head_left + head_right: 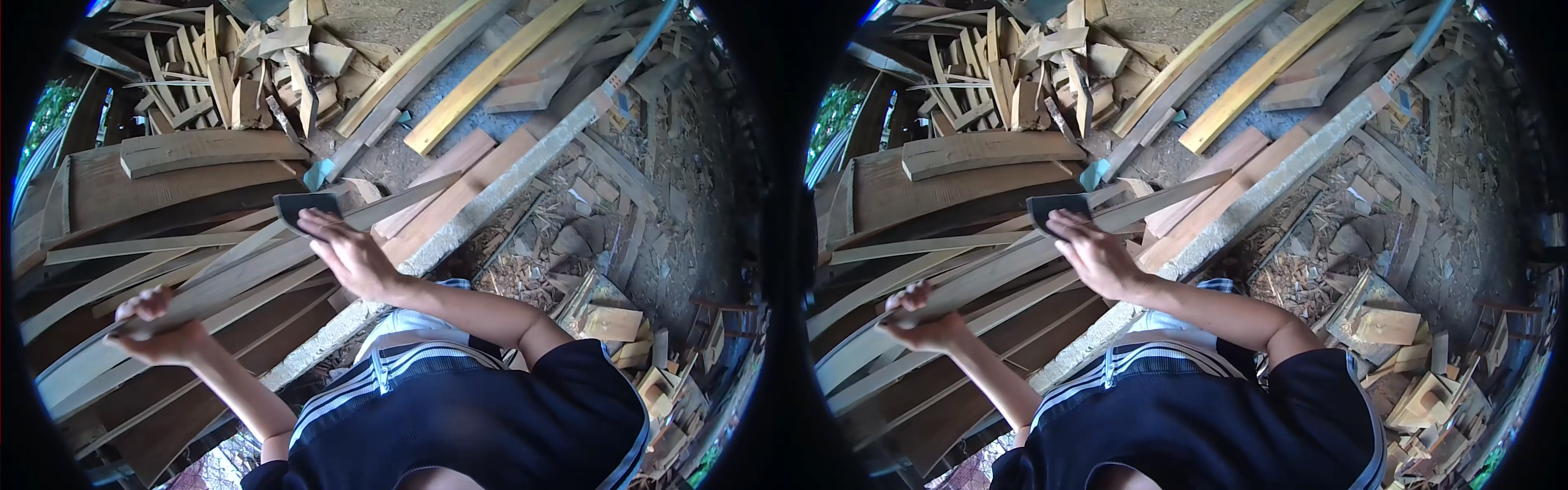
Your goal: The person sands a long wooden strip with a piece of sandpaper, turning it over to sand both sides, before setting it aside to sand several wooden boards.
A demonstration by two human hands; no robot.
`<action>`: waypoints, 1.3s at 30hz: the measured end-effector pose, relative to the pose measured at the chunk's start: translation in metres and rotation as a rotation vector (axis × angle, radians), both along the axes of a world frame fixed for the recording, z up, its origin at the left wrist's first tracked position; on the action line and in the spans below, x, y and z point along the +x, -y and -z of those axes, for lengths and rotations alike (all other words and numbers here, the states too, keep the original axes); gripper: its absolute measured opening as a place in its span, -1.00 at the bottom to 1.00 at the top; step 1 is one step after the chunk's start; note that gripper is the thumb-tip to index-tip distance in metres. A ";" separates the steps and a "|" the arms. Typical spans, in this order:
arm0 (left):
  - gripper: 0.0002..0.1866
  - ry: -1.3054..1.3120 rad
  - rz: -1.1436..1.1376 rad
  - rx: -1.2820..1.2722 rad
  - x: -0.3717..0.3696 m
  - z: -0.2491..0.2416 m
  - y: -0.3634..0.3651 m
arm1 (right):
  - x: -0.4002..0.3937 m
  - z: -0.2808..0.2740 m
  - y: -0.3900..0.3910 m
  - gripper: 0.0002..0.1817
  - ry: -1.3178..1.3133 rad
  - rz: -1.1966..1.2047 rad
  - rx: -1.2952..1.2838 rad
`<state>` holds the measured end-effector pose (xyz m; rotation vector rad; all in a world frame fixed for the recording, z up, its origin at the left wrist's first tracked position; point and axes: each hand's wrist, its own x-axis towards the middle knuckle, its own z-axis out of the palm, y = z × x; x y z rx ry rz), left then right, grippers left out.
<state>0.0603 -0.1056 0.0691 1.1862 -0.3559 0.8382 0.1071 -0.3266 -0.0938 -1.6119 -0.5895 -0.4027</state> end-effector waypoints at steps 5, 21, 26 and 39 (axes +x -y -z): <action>-0.42 -0.012 0.016 0.025 0.003 -0.002 -0.004 | 0.019 0.040 0.016 -0.66 -0.184 -0.079 -0.052; -0.50 -0.089 0.314 0.029 0.035 -0.025 0.009 | 0.059 0.142 0.068 -0.51 -0.590 0.148 -0.206; -0.50 -0.086 0.230 -0.076 0.039 -0.025 0.015 | 0.041 0.073 0.039 -0.63 -0.006 0.263 0.082; -0.56 -0.130 0.062 -0.081 0.036 -0.033 0.024 | 0.077 0.141 0.080 -0.50 -0.838 0.016 -0.265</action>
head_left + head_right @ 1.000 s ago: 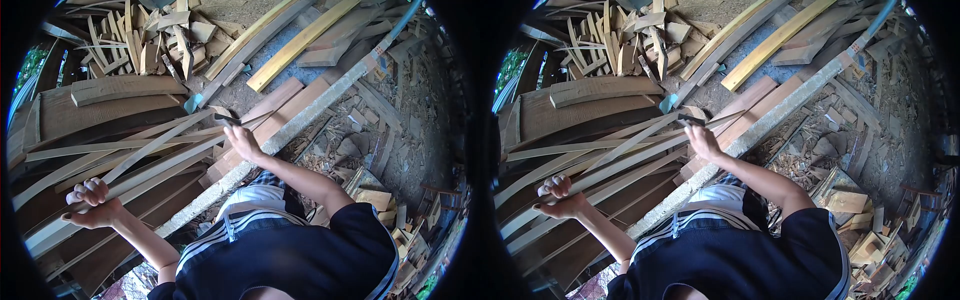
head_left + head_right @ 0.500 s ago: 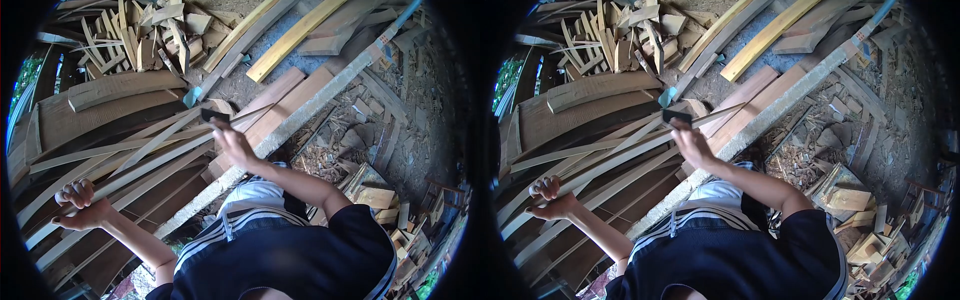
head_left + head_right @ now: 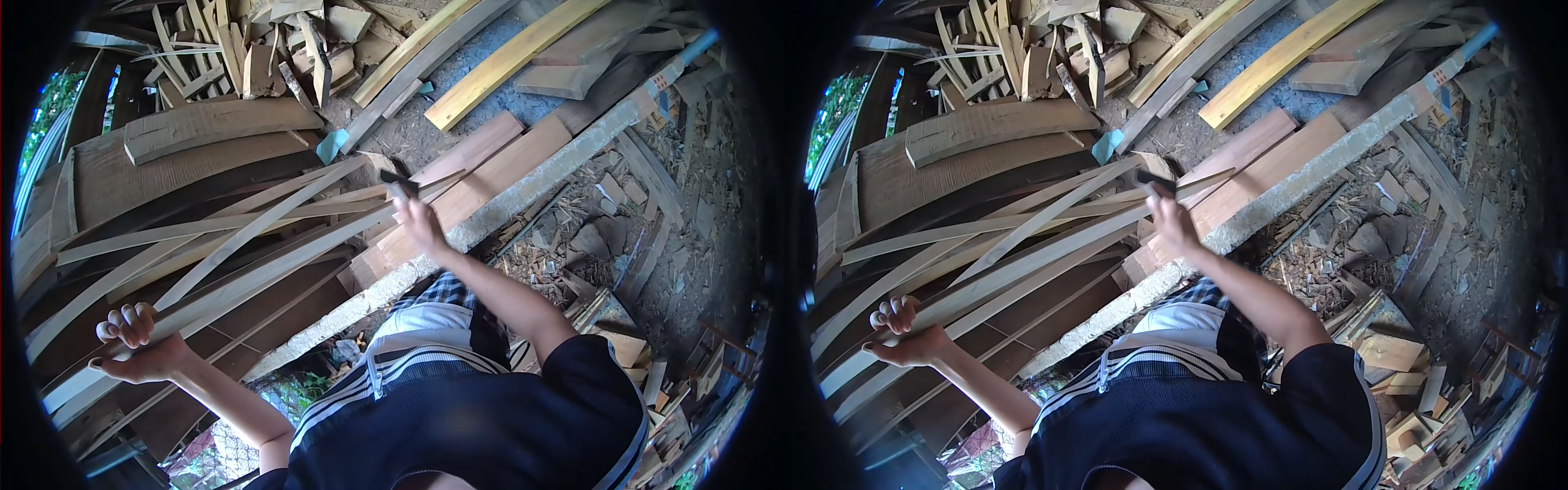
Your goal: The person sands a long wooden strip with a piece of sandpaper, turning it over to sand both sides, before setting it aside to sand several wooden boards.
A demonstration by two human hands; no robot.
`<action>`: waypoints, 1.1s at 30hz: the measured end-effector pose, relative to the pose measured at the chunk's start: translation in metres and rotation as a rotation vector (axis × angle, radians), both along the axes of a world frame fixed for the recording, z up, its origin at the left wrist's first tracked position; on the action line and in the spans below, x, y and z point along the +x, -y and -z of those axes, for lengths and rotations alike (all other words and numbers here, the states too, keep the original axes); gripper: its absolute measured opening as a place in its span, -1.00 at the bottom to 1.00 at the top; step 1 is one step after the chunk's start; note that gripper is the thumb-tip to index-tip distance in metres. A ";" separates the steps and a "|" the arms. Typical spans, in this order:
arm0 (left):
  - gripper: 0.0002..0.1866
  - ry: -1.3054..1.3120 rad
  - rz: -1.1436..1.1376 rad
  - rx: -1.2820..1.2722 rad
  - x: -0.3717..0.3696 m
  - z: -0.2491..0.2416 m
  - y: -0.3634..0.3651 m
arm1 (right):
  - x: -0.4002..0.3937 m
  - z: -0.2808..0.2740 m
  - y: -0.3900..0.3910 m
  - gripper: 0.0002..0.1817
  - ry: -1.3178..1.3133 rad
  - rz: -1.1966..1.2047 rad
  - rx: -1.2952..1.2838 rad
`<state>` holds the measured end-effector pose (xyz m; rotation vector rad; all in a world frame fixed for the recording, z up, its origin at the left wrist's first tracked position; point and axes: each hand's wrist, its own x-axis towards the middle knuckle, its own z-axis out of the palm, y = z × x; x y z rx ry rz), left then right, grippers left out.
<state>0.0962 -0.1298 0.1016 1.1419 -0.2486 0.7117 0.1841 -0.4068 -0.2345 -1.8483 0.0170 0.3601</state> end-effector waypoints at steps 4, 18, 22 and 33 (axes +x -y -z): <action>-0.58 -0.012 0.064 -0.017 0.003 -0.007 0.013 | 0.013 0.024 0.002 -0.50 0.072 0.143 -0.049; -0.64 -0.033 0.018 -0.062 0.019 -0.029 0.048 | 0.026 0.094 0.021 -0.61 0.310 0.252 -0.012; -0.68 -0.036 -0.048 -0.064 0.019 -0.035 0.047 | 0.071 0.121 0.050 -0.64 -0.217 0.120 -0.155; -0.57 -0.062 0.110 0.001 0.038 -0.042 0.050 | 0.095 0.174 0.067 -0.65 -0.230 0.101 -0.319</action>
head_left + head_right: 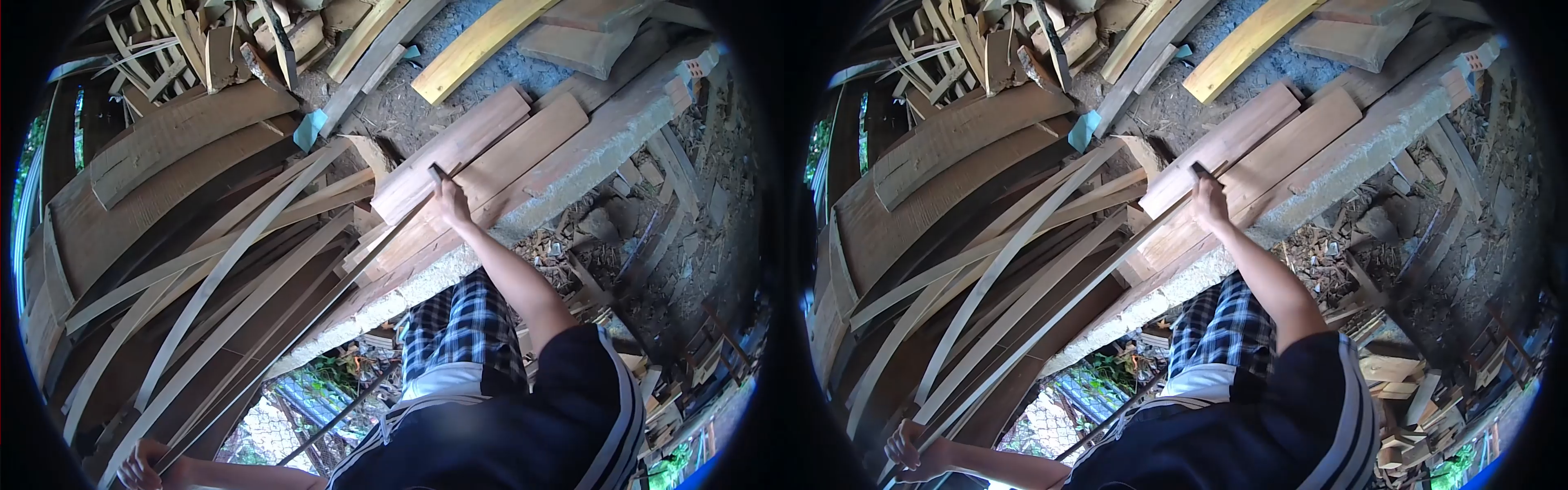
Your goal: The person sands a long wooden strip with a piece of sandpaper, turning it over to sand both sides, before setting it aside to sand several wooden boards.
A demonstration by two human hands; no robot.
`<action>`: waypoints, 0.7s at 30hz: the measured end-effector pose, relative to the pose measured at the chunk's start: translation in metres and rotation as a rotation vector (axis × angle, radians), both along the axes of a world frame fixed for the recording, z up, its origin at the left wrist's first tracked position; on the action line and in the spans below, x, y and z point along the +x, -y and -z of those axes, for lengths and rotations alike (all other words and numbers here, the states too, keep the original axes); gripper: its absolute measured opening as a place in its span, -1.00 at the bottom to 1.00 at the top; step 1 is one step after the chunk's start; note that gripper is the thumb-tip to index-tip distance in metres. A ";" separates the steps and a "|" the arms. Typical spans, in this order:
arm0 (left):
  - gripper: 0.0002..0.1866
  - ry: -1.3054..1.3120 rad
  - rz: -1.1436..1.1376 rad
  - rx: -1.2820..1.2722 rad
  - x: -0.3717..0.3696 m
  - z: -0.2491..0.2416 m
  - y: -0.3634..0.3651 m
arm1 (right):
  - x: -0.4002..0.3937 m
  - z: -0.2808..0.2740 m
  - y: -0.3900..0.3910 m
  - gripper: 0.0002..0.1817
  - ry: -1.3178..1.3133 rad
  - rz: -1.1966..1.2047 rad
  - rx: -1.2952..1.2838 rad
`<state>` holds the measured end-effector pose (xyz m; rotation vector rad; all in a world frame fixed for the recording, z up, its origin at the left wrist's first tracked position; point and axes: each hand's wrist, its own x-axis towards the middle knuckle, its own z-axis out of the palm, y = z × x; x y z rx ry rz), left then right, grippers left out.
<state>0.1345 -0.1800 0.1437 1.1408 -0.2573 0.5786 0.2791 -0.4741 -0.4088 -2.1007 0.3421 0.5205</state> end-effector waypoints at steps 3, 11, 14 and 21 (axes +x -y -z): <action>-0.58 0.138 -0.194 0.144 0.018 0.004 0.015 | 0.006 0.039 -0.006 -0.67 0.136 0.119 -0.150; -0.63 0.146 -0.143 0.189 0.034 0.007 0.006 | 0.025 0.037 0.008 -0.68 -0.043 -0.011 -0.110; -0.65 0.096 0.064 0.203 0.036 0.000 -0.001 | 0.032 0.078 0.005 -0.64 -0.036 -0.018 -0.165; -0.67 0.095 0.079 0.131 0.043 0.010 -0.005 | 0.041 0.068 0.012 -0.59 -0.228 -0.050 -0.094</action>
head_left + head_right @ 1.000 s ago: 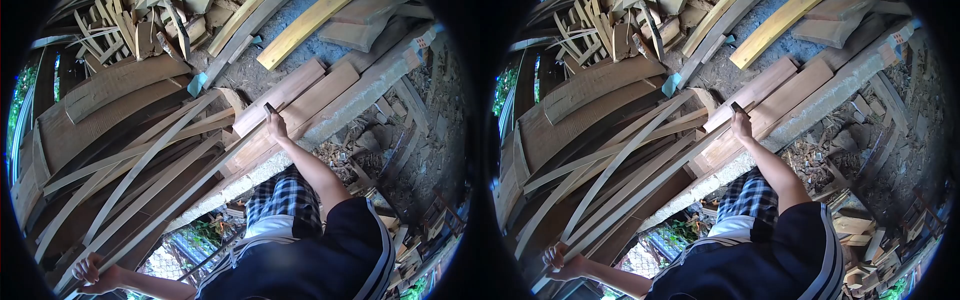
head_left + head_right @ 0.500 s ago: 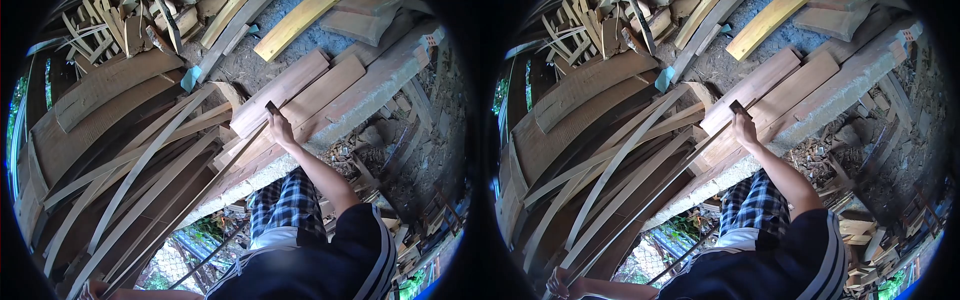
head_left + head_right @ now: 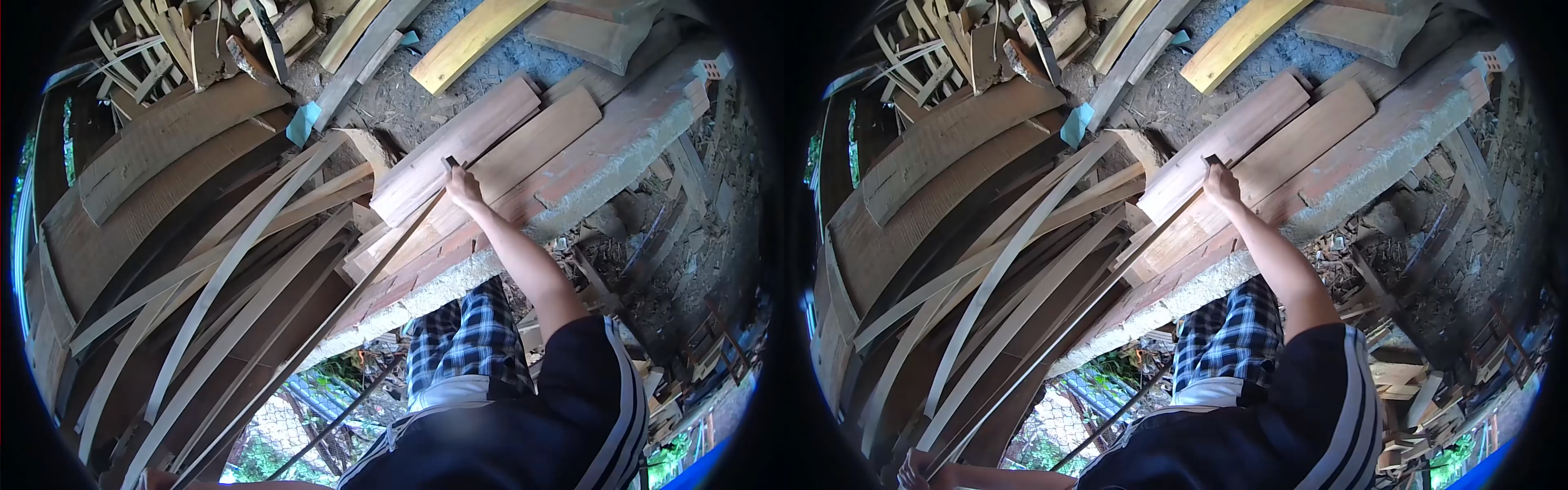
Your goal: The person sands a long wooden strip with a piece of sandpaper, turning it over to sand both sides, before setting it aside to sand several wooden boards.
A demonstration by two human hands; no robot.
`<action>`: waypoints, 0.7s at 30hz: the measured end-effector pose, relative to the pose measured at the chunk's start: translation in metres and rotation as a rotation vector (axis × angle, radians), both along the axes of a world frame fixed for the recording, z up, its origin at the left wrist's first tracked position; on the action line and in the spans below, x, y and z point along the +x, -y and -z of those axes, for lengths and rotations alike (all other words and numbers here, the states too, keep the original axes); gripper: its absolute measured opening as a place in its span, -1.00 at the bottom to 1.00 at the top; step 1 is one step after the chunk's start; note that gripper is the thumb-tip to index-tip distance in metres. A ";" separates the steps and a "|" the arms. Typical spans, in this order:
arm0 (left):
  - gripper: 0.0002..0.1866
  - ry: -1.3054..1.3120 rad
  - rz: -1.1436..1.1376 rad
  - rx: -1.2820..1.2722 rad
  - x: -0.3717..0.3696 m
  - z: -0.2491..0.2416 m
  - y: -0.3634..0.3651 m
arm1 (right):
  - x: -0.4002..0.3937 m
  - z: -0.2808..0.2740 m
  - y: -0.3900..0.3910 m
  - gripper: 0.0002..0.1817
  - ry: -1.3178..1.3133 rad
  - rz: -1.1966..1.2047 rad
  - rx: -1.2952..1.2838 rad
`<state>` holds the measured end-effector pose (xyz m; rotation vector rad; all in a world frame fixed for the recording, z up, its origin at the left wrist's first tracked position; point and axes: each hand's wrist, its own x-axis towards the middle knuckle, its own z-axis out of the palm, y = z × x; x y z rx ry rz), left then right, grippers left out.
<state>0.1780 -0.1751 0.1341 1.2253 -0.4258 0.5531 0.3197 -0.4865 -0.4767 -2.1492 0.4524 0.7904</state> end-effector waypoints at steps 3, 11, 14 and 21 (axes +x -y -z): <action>-0.68 -0.011 0.003 -0.009 0.001 0.000 -0.004 | 0.016 0.064 0.001 -0.60 -0.040 0.070 -0.111; -0.68 -0.184 -0.560 0.379 -0.038 -0.025 -0.044 | 0.012 0.058 -0.012 -0.51 0.069 0.164 -0.119; -0.77 -0.164 -0.951 0.455 -0.008 0.002 -0.006 | -0.012 -0.031 -0.041 -0.45 0.126 0.058 0.055; -0.58 0.017 -0.510 0.059 -0.015 0.040 -0.005 | -0.078 -0.152 -0.103 -0.65 0.845 0.142 0.258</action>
